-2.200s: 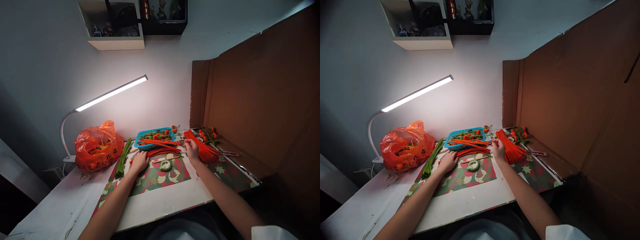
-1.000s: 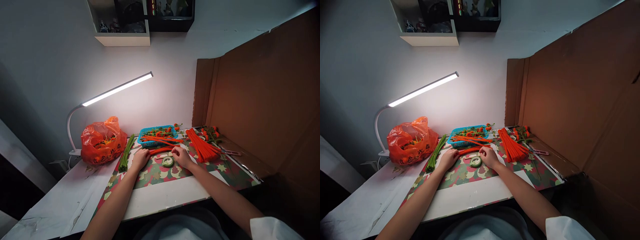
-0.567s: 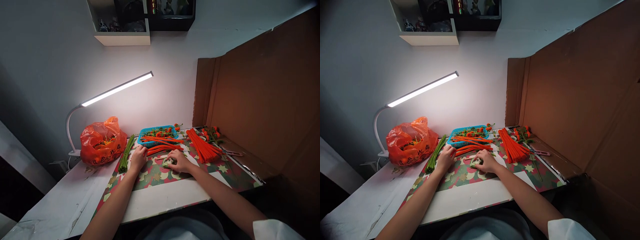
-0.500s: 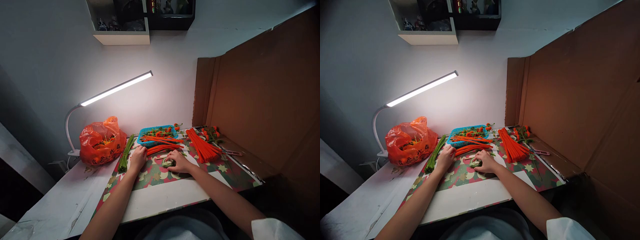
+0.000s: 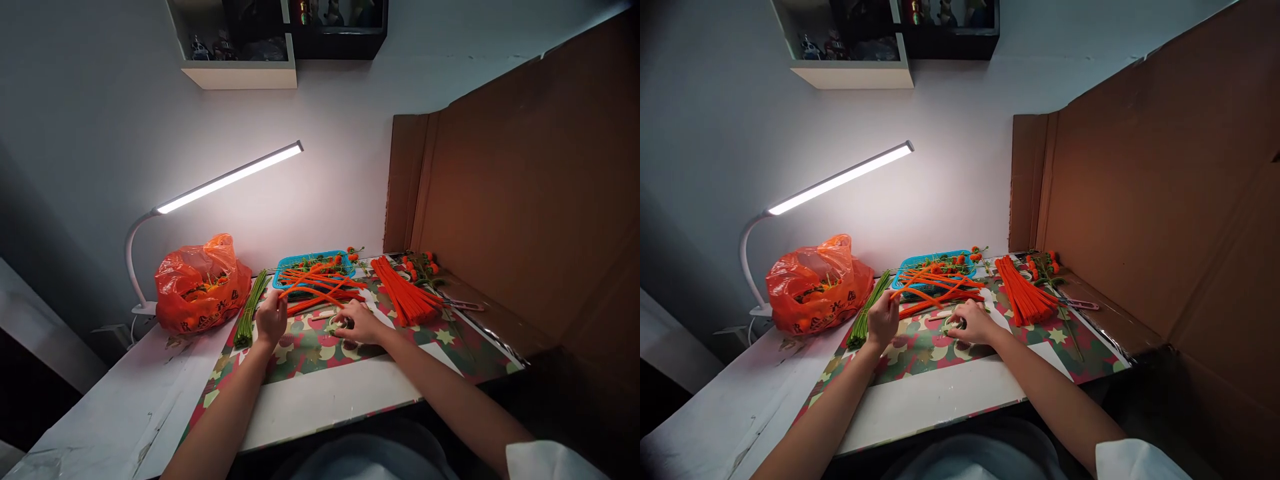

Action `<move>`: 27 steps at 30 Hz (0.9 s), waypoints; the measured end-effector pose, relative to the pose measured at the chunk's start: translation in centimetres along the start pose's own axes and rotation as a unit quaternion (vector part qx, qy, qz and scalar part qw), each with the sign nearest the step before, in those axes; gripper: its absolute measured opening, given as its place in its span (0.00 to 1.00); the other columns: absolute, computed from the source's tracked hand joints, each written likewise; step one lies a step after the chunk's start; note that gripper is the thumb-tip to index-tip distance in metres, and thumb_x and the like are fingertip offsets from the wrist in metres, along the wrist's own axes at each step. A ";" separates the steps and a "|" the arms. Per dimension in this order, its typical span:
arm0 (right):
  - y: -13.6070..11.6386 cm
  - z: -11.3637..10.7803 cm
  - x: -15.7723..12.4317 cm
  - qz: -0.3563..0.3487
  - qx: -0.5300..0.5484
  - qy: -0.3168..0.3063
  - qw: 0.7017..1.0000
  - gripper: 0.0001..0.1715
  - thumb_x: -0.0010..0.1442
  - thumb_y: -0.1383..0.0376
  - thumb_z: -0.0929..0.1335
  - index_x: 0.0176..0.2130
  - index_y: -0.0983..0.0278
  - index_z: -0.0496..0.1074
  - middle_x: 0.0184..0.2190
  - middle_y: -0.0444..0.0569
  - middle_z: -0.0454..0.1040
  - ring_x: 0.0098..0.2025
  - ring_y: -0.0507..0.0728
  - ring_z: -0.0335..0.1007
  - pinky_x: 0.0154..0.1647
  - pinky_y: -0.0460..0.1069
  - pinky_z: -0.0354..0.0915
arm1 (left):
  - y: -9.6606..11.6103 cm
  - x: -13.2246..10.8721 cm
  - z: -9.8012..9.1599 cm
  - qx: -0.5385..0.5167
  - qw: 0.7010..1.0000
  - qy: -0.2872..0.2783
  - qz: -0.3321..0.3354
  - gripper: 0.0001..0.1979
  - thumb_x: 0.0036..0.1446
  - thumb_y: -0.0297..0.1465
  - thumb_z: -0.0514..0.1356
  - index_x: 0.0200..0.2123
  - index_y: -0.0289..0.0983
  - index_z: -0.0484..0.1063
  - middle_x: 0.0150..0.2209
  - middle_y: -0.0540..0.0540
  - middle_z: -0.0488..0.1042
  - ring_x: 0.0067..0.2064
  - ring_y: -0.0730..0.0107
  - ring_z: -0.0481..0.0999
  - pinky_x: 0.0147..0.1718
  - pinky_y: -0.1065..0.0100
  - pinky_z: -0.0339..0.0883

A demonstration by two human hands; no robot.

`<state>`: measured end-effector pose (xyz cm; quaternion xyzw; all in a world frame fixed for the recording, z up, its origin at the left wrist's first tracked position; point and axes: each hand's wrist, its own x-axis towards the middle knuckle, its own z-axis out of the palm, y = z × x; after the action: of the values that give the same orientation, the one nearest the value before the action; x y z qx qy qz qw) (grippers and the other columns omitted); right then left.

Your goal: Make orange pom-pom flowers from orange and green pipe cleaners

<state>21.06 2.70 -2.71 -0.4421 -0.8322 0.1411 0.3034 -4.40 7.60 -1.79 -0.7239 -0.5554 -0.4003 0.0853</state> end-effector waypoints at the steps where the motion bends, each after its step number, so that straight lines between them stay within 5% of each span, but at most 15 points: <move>1: 0.0 0.0 0.0 -0.005 0.001 -0.006 1.000 0.07 0.49 0.61 0.73 0.31 0.61 0.74 0.33 0.48 0.74 0.42 0.60 0.63 0.46 0.55 0.55 | 0.0 0.0 0.1 -0.007 1.000 0.005 -0.006 0.12 0.67 0.32 0.49 0.37 0.33 0.69 0.27 0.51 0.71 0.28 0.73 0.71 0.31 0.68 0.68; 16: 0.4 0.7 0.4 0.008 0.058 0.038 0.998 0.07 0.58 0.65 0.67 0.30 0.62 0.75 0.30 0.46 0.76 0.36 0.56 0.67 0.38 0.49 0.59 | -0.3 -0.2 0.8 -0.054 0.997 -0.039 -0.034 0.11 0.63 0.34 0.56 0.43 0.33 0.70 0.39 0.46 0.74 0.35 0.70 0.75 0.35 0.64 0.72; 21: -0.1 0.6 0.0 -0.016 0.053 -0.001 0.998 0.04 0.55 0.65 0.69 0.33 0.60 0.76 0.34 0.46 0.77 0.42 0.59 0.67 0.47 0.54 0.56 | -0.4 -0.2 0.9 -0.059 0.996 -0.045 -0.042 0.12 0.62 0.34 0.56 0.45 0.34 0.70 0.41 0.45 0.74 0.37 0.69 0.75 0.36 0.63 0.73; 25: -0.9 0.6 -0.4 -0.038 0.044 -0.030 0.998 0.27 0.49 0.71 0.71 0.49 0.53 0.71 0.39 0.44 0.76 0.45 0.58 0.66 0.52 0.55 0.53 | -0.5 -0.2 1.0 -0.064 0.996 -0.045 -0.043 0.12 0.62 0.34 0.56 0.46 0.34 0.70 0.42 0.44 0.74 0.38 0.68 0.75 0.37 0.62 0.73; 27: -1.1 0.7 -0.4 -0.029 0.033 -0.025 0.999 0.31 0.50 0.72 0.69 0.53 0.54 0.68 0.39 0.45 0.75 0.44 0.57 0.67 0.53 0.55 0.52 | -0.5 -0.2 1.0 -0.067 0.996 -0.046 -0.042 0.12 0.62 0.34 0.56 0.46 0.34 0.70 0.43 0.44 0.74 0.39 0.68 0.75 0.37 0.61 0.73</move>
<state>20.07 1.73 -2.88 -0.4034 -0.8471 0.1709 0.3008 -4.32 8.19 -2.76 -0.7216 -0.5606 -0.4062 -0.0054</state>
